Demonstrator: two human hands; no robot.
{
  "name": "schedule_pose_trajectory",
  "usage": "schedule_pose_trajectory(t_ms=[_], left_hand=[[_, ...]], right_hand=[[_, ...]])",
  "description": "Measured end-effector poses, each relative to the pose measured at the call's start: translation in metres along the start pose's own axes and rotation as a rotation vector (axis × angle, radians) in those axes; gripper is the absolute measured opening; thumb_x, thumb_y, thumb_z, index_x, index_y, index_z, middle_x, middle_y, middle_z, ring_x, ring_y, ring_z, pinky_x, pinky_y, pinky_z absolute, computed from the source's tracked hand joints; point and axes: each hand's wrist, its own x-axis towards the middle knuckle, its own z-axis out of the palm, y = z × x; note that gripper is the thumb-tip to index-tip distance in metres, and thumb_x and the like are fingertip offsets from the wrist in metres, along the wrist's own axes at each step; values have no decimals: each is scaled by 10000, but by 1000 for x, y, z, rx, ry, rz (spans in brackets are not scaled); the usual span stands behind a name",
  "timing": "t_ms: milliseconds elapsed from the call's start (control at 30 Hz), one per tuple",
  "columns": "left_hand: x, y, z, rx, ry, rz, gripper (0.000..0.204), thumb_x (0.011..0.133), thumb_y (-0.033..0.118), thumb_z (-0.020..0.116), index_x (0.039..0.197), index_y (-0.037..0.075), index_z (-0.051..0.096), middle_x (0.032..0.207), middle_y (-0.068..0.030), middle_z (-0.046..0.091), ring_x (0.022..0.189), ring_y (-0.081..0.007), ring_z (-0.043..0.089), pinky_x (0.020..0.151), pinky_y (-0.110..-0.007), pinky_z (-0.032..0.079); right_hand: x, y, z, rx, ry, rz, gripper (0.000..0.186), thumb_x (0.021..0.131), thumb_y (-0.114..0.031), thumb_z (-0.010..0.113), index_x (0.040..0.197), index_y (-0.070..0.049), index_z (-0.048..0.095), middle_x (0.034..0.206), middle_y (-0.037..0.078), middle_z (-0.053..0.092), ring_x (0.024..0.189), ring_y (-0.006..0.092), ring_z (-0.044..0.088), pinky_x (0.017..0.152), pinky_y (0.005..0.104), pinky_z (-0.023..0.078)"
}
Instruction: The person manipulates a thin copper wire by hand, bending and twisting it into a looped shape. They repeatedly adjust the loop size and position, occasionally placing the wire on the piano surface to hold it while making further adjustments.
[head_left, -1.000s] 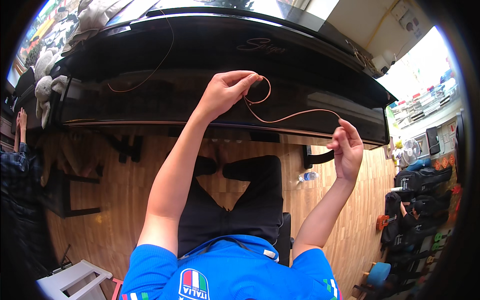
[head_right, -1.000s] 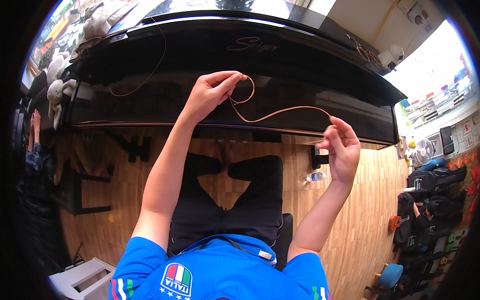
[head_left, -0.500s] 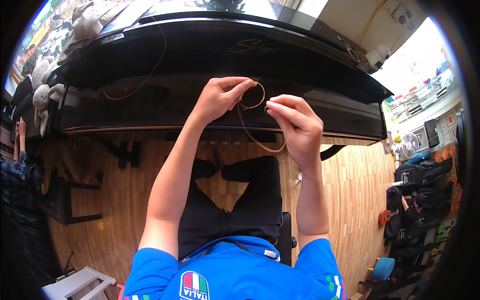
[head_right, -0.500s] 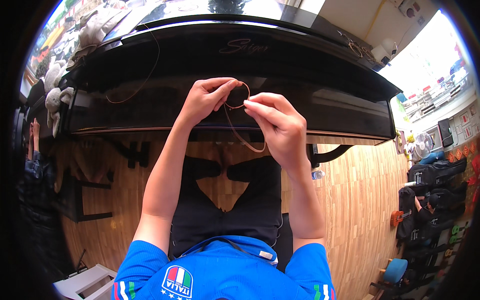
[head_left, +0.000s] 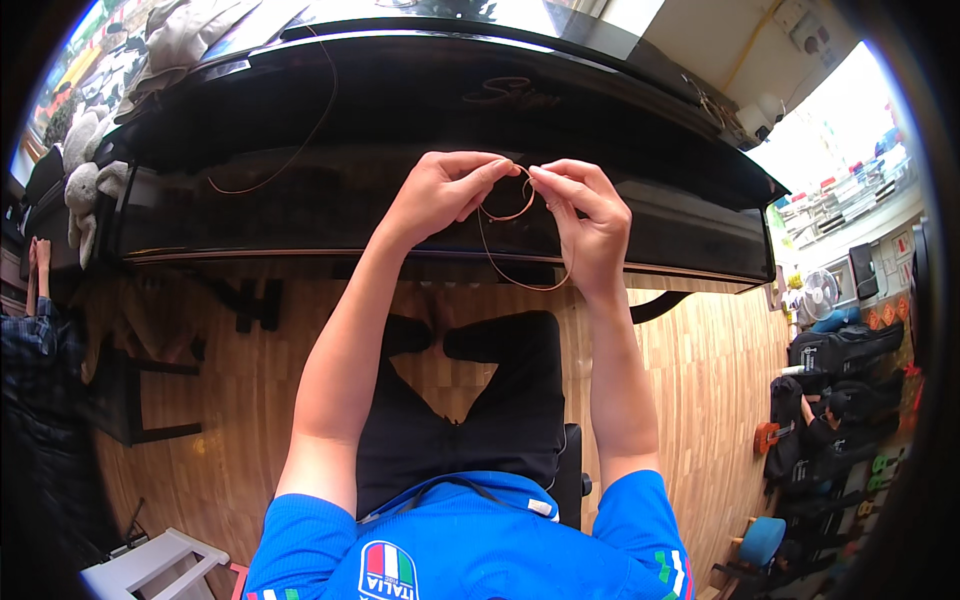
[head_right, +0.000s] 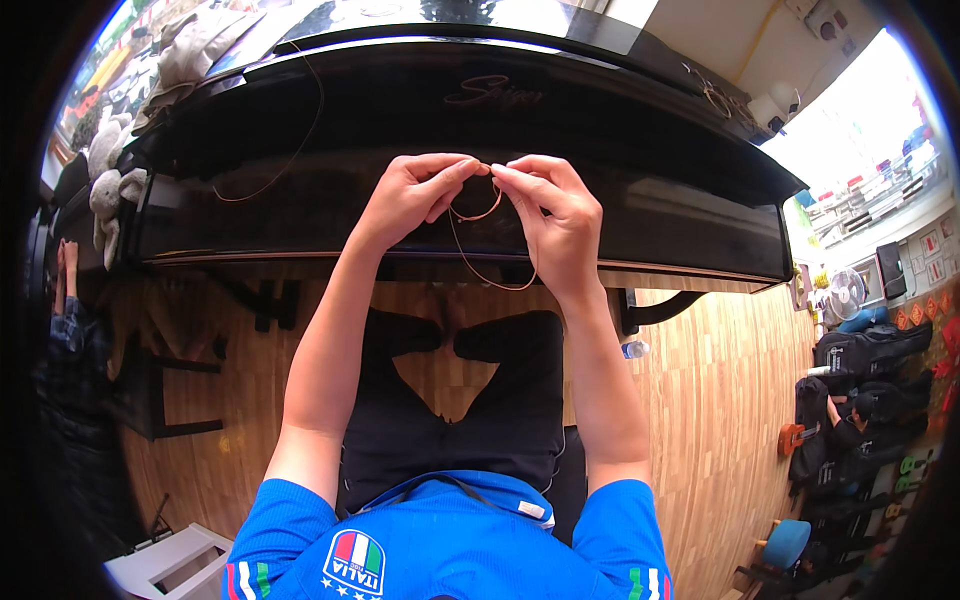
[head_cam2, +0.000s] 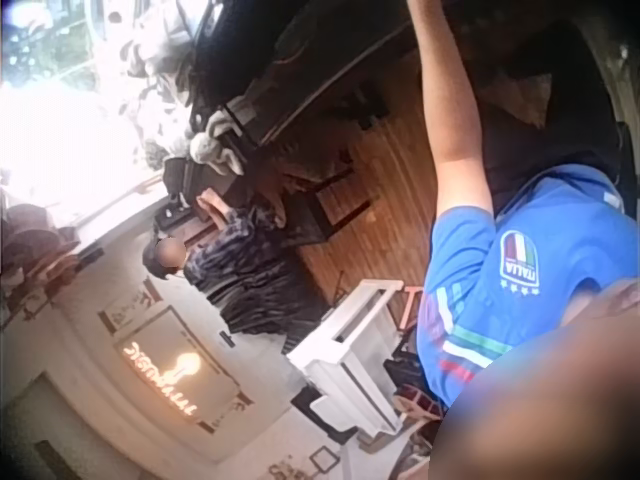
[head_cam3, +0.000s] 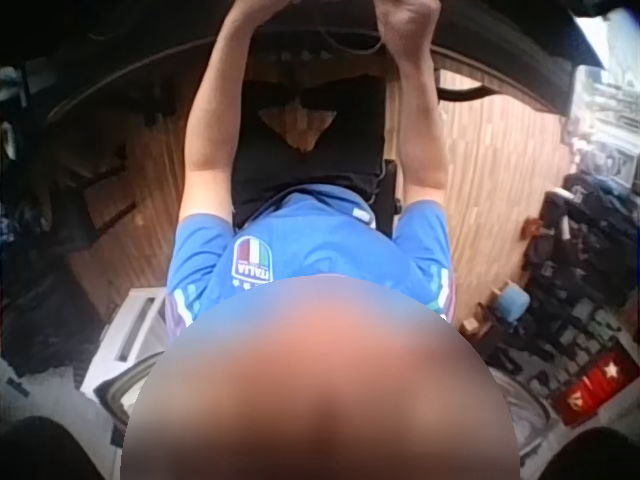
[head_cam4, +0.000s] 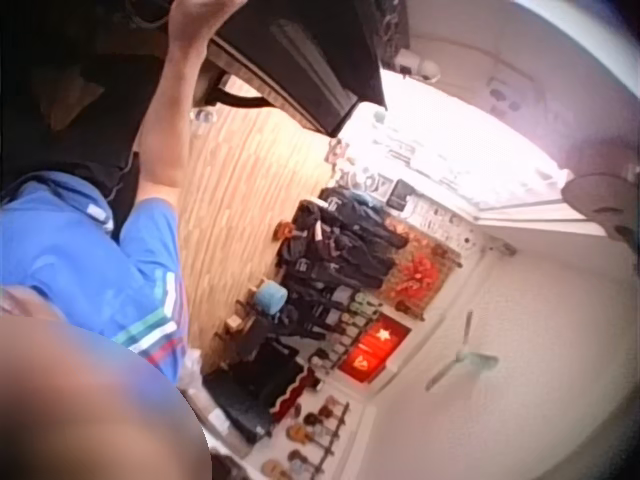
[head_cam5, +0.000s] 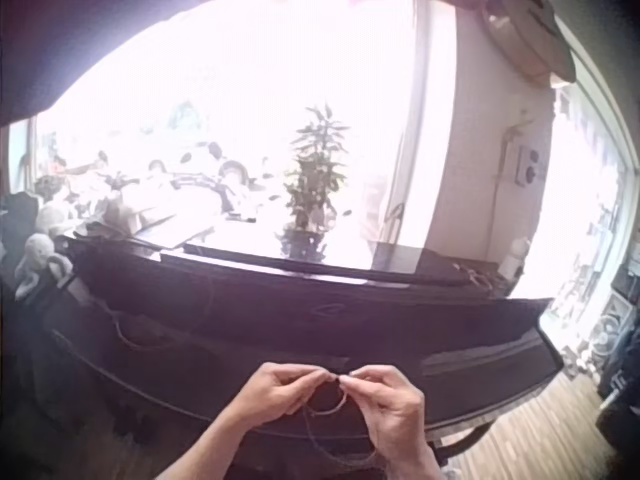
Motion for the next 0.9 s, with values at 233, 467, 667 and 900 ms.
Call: schedule_pose_trajectory(t_ms=[233,467,667,900], left_hand=[[0,1,-1,-17,-9,-19,263,1007,248,638,1084,33,767,604,50,528,506,-20,429,466,-198,315],[0,-1,-3,-89,-17,-20,275,1010,255,639,1082,20,759,607,60,496,516,-19,418,466,-197,303],[0,1,-2,-102,-9,-22,279,1013,260,635,1077,17,758,603,64,488,515,-15,397,464,-197,295],[-1,3,-3,-91,1,-47,271,1005,264,643,1073,32,766,588,59,493,508,-20,408,468,-201,311]], right_hand=[[-7,3,-1,170,-282,313,109,1018,-66,585,1106,-14,624,953,119,734,902,187,709,833,312,549],[1,-5,-18,269,-322,456,364,990,-84,639,1340,-23,556,802,48,676,809,108,666,792,251,538],[-4,19,-55,35,-366,512,161,954,-84,676,1063,16,742,869,60,740,758,101,677,709,238,544],[-12,39,-103,-120,-69,549,247,974,-86,648,1204,2,663,785,58,713,730,92,669,708,232,547]])
